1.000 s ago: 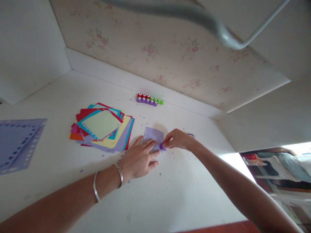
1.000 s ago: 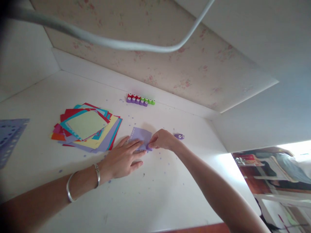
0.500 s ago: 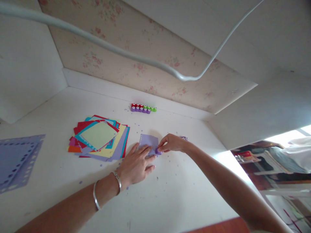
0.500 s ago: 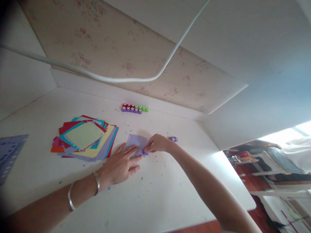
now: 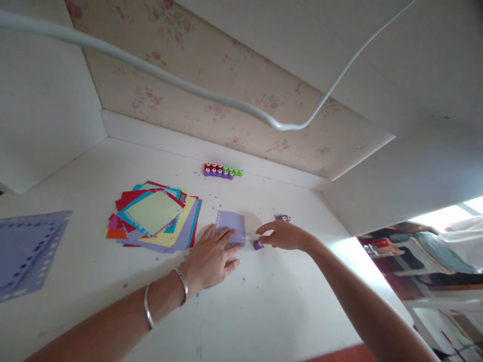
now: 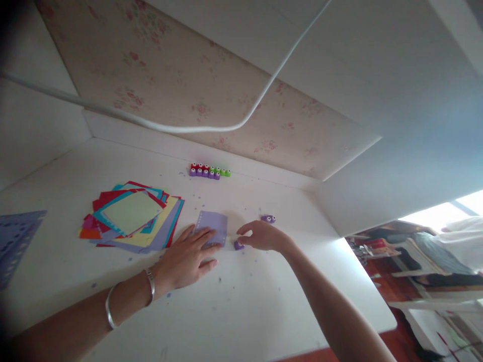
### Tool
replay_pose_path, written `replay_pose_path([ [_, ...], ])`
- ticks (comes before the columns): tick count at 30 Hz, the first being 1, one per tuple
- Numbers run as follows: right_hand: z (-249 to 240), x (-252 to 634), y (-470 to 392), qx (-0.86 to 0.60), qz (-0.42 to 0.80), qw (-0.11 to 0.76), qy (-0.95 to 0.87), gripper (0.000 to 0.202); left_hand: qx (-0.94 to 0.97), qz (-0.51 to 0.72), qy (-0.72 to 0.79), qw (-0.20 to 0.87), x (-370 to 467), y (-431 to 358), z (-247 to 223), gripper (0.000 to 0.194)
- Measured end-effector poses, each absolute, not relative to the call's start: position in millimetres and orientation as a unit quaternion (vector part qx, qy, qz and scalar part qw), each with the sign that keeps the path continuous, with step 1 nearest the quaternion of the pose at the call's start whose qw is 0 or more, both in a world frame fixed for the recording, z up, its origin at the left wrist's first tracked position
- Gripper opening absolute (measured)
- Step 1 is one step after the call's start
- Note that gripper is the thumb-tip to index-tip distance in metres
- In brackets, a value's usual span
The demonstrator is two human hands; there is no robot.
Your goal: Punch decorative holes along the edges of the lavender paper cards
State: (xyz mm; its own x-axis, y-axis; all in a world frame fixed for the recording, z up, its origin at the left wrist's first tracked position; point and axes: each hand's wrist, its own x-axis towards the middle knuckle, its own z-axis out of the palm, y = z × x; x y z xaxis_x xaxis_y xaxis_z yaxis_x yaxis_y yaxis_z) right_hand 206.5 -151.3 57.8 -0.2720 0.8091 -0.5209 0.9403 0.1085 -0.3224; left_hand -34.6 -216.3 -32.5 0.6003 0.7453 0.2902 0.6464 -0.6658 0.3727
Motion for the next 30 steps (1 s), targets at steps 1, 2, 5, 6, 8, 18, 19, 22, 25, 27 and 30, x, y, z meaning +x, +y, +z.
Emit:
replay_pose_path([
  [1,56.6,205.5,-157.1,0.606,-0.271,0.085,0.743,0.039,0.887,0.214,0.392,0.116,-34.6,-216.2,-32.5,0.038],
  [2,54.2,204.2,-163.2,0.615,-0.234,0.063,0.750,0.042,0.887,0.215,0.392,0.116,-34.5,-216.2,-32.7,0.038],
  [5,43.8,200.3,-181.7,0.614,-0.166,0.040,0.770,0.036,0.888,0.217,0.390,0.113,-34.3,-216.0,-34.1,0.040],
  [6,40.7,200.1,-187.1,0.612,-0.163,0.037,0.773,0.032,0.888,0.219,0.389,0.111,-34.2,-215.9,-34.7,0.040],
  [8,37.3,202.9,-196.0,0.612,-0.179,0.023,0.770,0.025,0.888,0.222,0.389,0.109,-34.1,-215.5,-35.9,0.040],
  [18,39.7,315.1,-182.0,0.680,-0.244,-0.152,0.674,0.042,0.893,0.199,0.389,0.112,-33.2,-213.1,-39.1,0.041],
  [19,38.3,328.8,-174.8,0.691,-0.218,-0.156,0.671,0.042,0.893,0.198,0.387,0.112,-33.1,-213.0,-39.1,0.041],
  [22,32.4,356.3,-152.3,0.715,-0.133,-0.122,0.676,0.036,0.891,0.207,0.386,0.115,-32.8,-212.5,-38.5,0.040],
  [25,23.5,363.4,-133.5,0.711,-0.093,-0.066,0.694,0.030,0.890,0.210,0.389,0.114,-32.8,-212.3,-37.5,0.040],
  [27,16.3,361.9,-124.1,0.707,-0.090,-0.060,0.699,0.029,0.890,0.206,0.391,0.113,-33.1,-212.3,-36.6,0.040],
  [30,6.2,358.5,-113.9,0.705,-0.094,-0.064,0.700,0.031,0.891,0.201,0.390,0.113,-33.7,-212.1,-35.4,0.040],
])
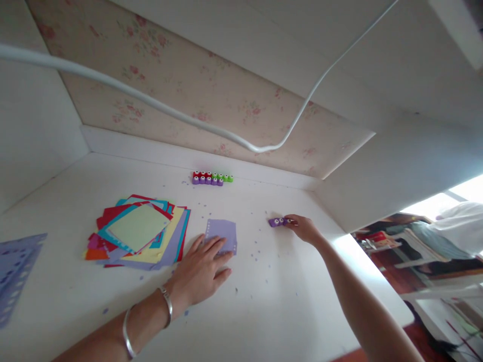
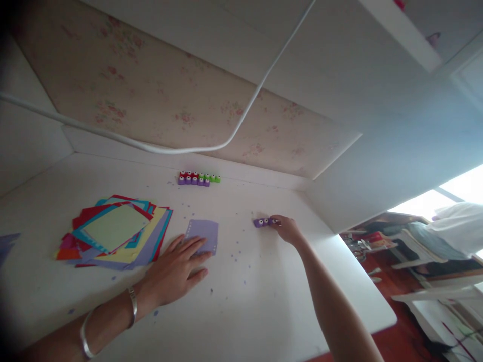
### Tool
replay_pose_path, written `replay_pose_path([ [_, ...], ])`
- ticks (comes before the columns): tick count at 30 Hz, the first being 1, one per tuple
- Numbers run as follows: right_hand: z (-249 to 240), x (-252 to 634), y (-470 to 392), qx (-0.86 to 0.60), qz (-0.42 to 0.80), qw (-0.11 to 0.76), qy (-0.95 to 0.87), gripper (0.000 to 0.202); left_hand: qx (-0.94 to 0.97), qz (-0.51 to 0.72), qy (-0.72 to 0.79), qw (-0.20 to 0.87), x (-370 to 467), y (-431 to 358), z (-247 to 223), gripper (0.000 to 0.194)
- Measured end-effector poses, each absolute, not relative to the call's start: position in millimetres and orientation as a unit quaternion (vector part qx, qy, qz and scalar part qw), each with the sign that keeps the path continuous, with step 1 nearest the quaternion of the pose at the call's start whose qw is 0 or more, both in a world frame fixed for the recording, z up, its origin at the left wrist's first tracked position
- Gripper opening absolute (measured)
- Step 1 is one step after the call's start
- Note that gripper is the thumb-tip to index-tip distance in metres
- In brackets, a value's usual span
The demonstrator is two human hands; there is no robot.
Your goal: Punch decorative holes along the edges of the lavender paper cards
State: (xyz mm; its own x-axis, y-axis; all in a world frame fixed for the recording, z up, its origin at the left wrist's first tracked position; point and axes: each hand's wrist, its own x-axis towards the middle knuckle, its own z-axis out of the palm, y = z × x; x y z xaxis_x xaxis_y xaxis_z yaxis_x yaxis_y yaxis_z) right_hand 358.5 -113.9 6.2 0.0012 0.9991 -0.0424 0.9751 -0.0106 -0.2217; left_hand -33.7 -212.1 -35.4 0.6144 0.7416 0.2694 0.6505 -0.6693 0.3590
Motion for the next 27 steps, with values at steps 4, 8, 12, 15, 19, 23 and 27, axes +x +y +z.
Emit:
replay_pose_path([
  [4,1.6,358.3,-107.2,-0.690,0.108,0.056,-0.714,0.032,0.893,0.192,0.391,0.115,-34.1,-211.4,-34.2,0.041],
  [8,7.3,359.1,-106.8,-0.671,0.119,0.041,-0.731,0.044,0.894,0.187,0.391,0.117,-33.5,-210.9,-33.3,0.041],
  [12,15.3,350.2,-106.3,-0.634,0.113,0.022,-0.765,0.063,0.893,0.191,0.390,0.121,-33.1,-211.2,-33.3,0.040],
  [15,18.8,339.1,-104.4,-0.598,0.104,-0.038,-0.794,0.069,0.893,0.191,0.390,0.120,-33.3,-211.4,-34.2,0.040],
  [19,19.4,332.6,-103.0,-0.589,0.095,-0.070,-0.799,0.068,0.894,0.190,0.389,0.118,-33.7,-211.4,-36.8,0.040],
  [23,22.9,333.2,-103.5,-0.582,0.085,-0.078,-0.805,0.070,0.892,0.195,0.389,0.122,-33.9,-211.7,-38.8,0.041],
  [27,31.5,315.4,-96.1,-0.594,0.055,-0.016,-0.802,0.062,0.892,0.199,0.389,0.120,-34.0,-212.8,-36.9,0.041],
])
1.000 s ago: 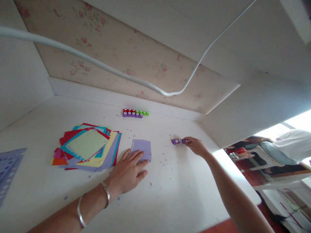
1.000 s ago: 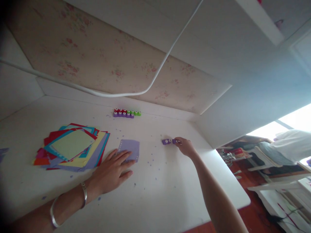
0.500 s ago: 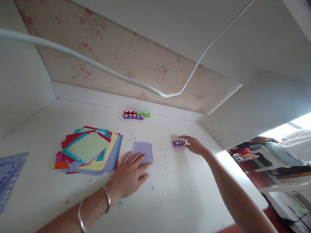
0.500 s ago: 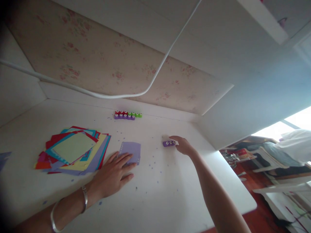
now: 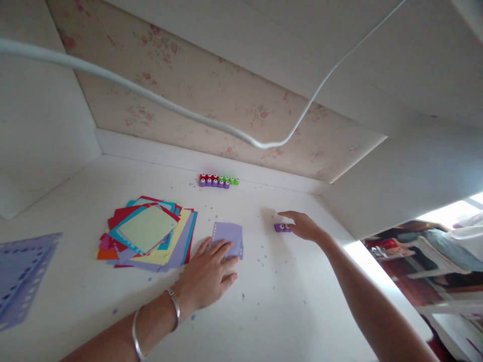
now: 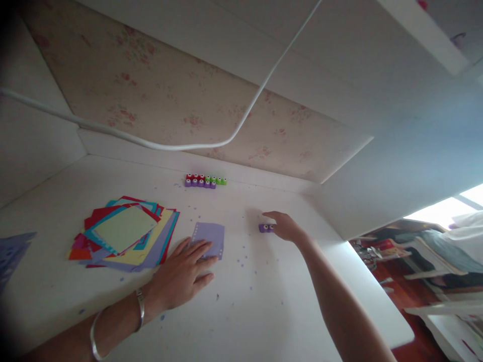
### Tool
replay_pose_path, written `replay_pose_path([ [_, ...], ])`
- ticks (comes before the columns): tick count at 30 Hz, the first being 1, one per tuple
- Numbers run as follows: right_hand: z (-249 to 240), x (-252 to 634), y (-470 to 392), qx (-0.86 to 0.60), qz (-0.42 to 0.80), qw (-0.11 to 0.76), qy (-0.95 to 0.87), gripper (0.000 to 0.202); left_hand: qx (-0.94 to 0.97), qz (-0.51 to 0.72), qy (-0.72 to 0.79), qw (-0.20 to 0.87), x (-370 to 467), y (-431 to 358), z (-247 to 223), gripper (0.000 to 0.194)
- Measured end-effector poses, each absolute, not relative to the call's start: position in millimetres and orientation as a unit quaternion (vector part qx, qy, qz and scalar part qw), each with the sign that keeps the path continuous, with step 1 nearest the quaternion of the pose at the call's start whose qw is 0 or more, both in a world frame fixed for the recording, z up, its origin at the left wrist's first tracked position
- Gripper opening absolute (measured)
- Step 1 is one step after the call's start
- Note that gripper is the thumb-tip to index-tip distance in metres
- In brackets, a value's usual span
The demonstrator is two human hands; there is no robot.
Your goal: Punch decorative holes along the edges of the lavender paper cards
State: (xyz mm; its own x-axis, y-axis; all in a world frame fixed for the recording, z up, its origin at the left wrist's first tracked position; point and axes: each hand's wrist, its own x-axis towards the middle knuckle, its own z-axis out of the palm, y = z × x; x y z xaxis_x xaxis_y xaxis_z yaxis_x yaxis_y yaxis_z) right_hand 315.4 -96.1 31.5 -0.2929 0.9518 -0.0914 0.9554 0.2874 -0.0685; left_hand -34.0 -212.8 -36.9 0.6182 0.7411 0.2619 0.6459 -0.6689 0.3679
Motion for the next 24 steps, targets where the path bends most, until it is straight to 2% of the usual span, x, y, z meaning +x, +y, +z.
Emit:
replay_pose_path([
  [5,27.5,246.6,-63.4,0.557,-0.052,-0.034,0.828,0.040,0.890,0.199,0.394,0.115,-34.8,-214.3,-32.7,0.039],
  [10,11.8,166.3,-13.9,0.517,-0.038,-0.063,0.853,0.053,0.886,0.209,0.396,0.122,-35.5,-213.8,-33.3,0.041],
  [13,5.7,138.0,11.5,0.501,-0.037,-0.050,0.863,0.062,0.884,0.207,0.399,0.126,-36.0,-213.1,-33.8,0.042],
  [15,3.0,129.1,21.8,0.499,-0.038,-0.036,0.865,0.061,0.883,0.205,0.402,0.130,-36.2,-212.6,-33.7,0.042],
  [24,13.0,141.8,12.2,0.502,-0.047,-0.003,0.864,0.019,0.883,0.216,0.395,0.131,-36.0,-211.8,-37.8,0.036],
])
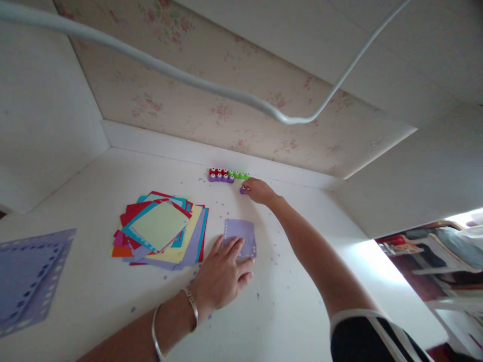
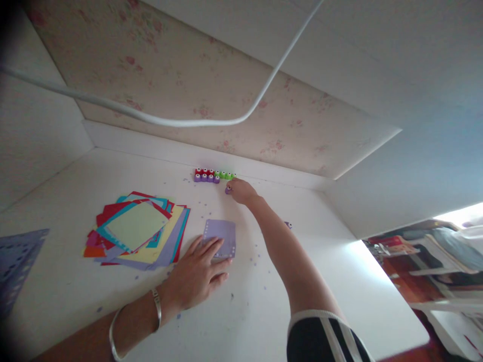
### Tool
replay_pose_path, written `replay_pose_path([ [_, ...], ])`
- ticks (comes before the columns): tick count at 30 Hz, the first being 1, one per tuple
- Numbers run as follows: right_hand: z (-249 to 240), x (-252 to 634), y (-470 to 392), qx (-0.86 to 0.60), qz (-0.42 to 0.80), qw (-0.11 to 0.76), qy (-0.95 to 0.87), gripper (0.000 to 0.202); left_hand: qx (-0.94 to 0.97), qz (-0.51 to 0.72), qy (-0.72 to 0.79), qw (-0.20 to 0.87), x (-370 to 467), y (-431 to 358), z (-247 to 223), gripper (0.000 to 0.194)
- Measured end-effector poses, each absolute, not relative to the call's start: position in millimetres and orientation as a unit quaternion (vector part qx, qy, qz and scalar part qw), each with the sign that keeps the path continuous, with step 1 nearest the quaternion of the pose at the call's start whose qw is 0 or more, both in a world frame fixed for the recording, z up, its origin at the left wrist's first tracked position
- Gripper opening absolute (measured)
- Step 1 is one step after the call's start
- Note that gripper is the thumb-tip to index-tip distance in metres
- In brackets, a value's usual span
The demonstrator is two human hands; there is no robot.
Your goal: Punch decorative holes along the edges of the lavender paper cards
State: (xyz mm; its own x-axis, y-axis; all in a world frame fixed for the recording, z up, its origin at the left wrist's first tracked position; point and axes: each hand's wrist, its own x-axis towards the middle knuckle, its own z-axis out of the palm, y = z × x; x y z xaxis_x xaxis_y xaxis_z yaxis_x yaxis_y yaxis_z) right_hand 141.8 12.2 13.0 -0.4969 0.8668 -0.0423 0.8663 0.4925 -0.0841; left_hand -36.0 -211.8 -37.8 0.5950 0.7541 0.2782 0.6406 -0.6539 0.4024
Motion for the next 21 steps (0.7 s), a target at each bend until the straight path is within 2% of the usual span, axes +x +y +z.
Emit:
replay_pose_path([
  [8,11.4,186.6,-63.6,-0.536,0.091,0.072,-0.836,0.020,0.890,0.205,0.387,0.130,-36.0,-212.4,-34.7,0.038],
  [11,1.6,203.8,-112.0,-0.543,0.224,0.237,-0.774,0.020,0.891,0.206,0.385,0.127,-35.6,-213.1,-34.6,0.037],
  [13,-4.9,211.0,-143.8,-0.536,0.295,0.295,-0.734,0.022,0.891,0.205,0.384,0.126,-35.1,-213.5,-35.0,0.037],
  [16,-12.5,213.1,-179.8,-0.542,0.326,0.320,-0.706,0.024,0.891,0.204,0.385,0.129,-34.2,-213.9,-35.4,0.037],
  [21,-21.2,204.8,-197.0,-0.546,0.290,0.332,-0.713,0.022,0.887,0.217,0.385,0.129,-33.5,-214.0,-35.1,0.036],
])
